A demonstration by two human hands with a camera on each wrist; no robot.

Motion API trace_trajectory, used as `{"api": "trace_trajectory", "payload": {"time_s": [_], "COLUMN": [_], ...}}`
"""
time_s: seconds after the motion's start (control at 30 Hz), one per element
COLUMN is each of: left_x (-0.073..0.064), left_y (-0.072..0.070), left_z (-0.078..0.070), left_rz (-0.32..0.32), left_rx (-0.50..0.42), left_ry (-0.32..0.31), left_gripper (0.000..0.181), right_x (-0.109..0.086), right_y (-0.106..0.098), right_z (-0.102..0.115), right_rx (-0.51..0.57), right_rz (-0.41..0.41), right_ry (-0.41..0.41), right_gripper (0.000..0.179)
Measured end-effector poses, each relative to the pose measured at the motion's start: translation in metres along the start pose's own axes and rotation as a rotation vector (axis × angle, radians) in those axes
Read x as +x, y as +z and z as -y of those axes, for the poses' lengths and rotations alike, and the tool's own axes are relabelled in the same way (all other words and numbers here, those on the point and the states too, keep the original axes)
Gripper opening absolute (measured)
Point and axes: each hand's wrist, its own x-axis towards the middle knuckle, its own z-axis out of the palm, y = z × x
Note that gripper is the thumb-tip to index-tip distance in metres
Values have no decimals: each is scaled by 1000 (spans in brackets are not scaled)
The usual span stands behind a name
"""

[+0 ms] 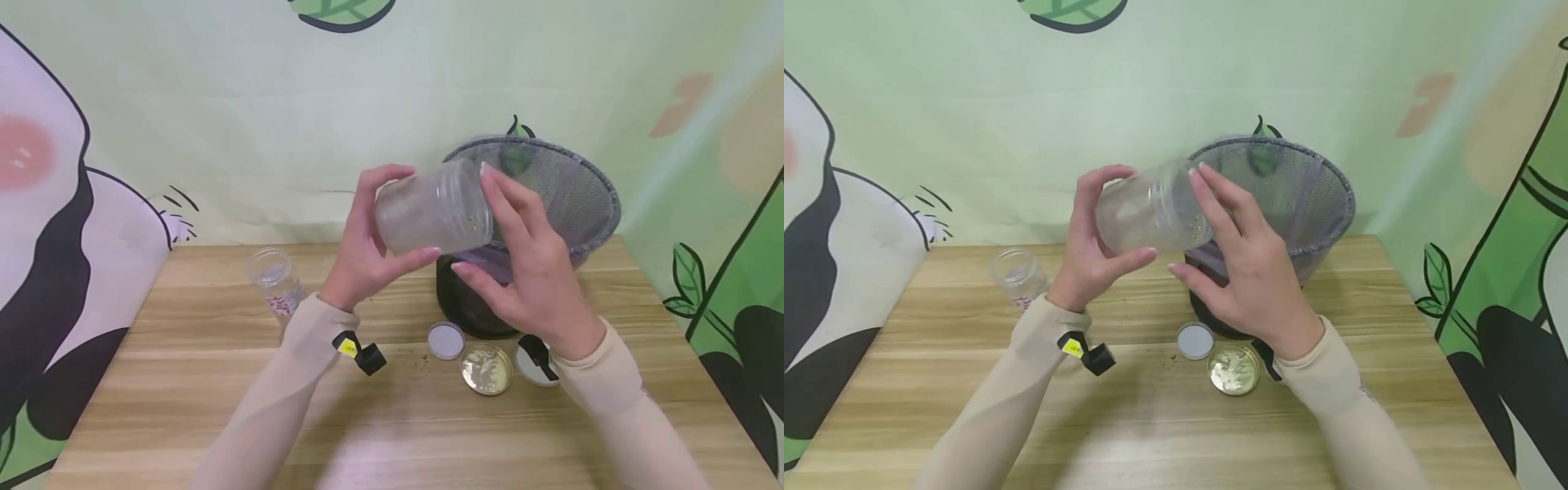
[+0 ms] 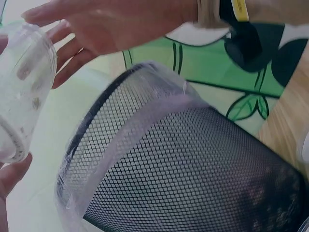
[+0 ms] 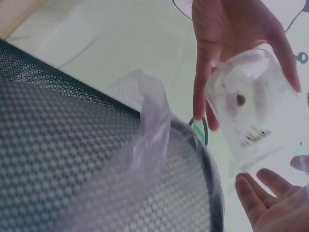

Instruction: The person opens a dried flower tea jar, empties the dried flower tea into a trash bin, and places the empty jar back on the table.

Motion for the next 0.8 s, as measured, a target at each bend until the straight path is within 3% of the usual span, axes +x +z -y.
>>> {"api": "trace_trajectory", "payload": {"time_s": [0.2,0.47,0.8], "left_x": [-5,-13,-20], "left_y": [-4,-26,-51], "left_z": [3,9,14], "left_rz": [51,160,219], "left_rx": [-12,-8,263], "left_ry": [-6,-23,-27], "left_gripper": [91,91,92], "right_x": [3,0,1], "right_y": [10,20,35], "right_z": [3,2,1], "right_rx": [10,39,-11], "right_rz": [-3,15,84], "right_ry": [-1,-59,-129], "right_gripper": [75,79,84]}}
